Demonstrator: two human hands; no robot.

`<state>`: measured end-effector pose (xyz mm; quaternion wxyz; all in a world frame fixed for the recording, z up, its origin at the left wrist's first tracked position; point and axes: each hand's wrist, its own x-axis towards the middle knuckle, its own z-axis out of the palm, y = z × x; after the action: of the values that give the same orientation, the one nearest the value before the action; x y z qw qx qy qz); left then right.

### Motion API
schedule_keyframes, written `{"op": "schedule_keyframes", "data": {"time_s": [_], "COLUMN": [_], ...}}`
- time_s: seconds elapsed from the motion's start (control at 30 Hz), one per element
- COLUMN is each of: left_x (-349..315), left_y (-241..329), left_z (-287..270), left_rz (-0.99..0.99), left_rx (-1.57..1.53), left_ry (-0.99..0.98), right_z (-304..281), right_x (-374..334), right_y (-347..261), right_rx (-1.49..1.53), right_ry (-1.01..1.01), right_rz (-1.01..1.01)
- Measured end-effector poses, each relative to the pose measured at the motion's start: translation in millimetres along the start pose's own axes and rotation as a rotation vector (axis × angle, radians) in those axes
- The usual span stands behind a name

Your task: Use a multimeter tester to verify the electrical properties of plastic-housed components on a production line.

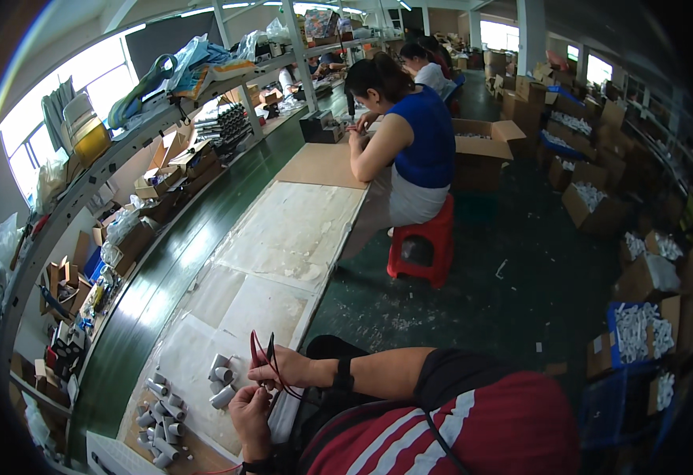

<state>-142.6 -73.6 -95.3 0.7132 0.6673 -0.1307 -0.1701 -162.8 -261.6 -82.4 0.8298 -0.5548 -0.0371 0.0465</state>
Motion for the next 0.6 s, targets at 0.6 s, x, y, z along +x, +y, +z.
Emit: {"op": "schedule_keyframes", "data": {"time_s": [0.6], "left_x": [-5], "left_y": [3], "left_z": [-6], "left_rz": [-0.188], "left_rx": [-0.023], "left_ry": [0.042], "right_z": [-6], "right_x": [9], "right_y": [6], "right_rx": [-0.032], "right_ry": [-0.022], "right_rz": [0.178]}}
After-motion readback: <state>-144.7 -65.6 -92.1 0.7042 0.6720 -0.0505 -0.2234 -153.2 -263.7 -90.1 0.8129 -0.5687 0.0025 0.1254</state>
